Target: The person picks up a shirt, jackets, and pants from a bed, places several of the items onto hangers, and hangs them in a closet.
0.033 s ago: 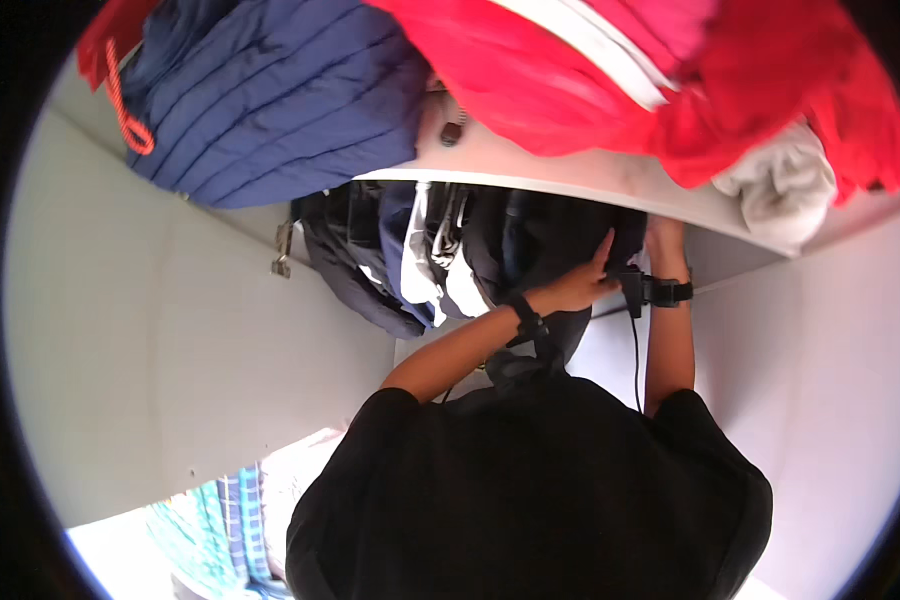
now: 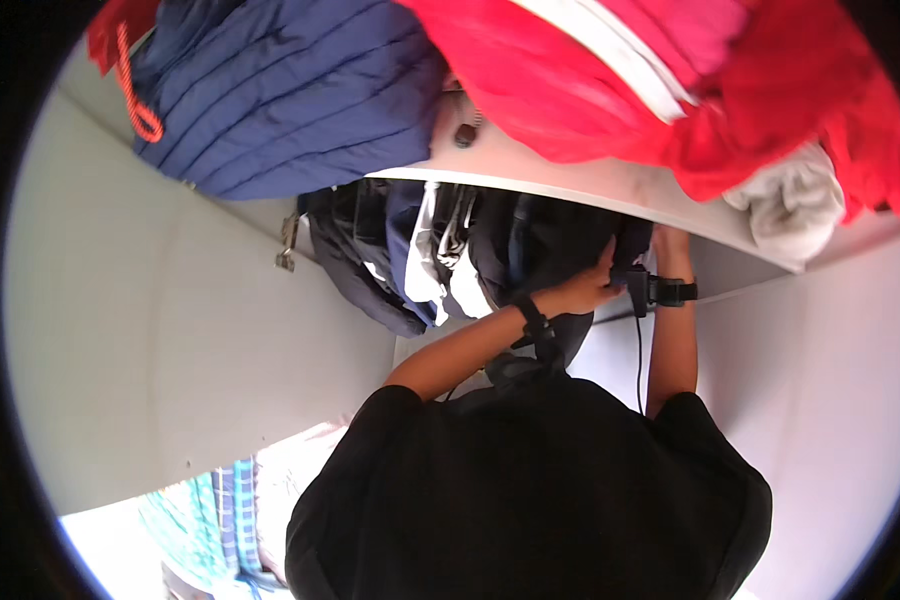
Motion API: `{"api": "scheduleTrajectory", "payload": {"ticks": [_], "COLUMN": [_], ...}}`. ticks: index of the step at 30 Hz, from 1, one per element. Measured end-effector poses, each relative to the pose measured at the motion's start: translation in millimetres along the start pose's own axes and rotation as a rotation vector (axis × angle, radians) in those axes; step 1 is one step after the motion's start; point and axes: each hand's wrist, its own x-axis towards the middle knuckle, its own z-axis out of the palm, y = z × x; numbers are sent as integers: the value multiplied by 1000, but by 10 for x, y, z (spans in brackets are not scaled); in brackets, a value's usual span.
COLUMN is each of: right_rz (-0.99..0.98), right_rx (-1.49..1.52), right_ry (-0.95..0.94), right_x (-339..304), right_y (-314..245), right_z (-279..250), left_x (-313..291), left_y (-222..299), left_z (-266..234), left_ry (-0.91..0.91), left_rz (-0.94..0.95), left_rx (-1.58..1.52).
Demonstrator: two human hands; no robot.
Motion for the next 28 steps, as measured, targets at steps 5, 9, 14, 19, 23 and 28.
{"api": "scheduleTrajectory", "payload": {"ticks": [5, 9, 14, 19, 23, 28], "right_rz": [32, 50, -667, -895, -664, -665], "right_rx": [-60, -108, -809, -774, -430, -267], "right_ry": [3, -69, -112, -300, -1266, -2166], "right_x": [623, 625, -71, -2157, -3545, -5193], "right_y": [386, 592, 589, -75, 104, 236], "right_z": [-109, -31, 31, 814, 1392, 2033], "left_x": [73, -216, -881, -1946, -3200, -4803], "left_y": [-361, -204, -318, -578, -354, -550], "left_z": [-68, -176, -244, -237, 15, 992], "left_ry": [34, 42, 202, 299, 655, 1308], "left_rz": [36, 2, 68, -201, -533, -784], "left_rx": [291, 372, 203, 344, 483, 261]}}
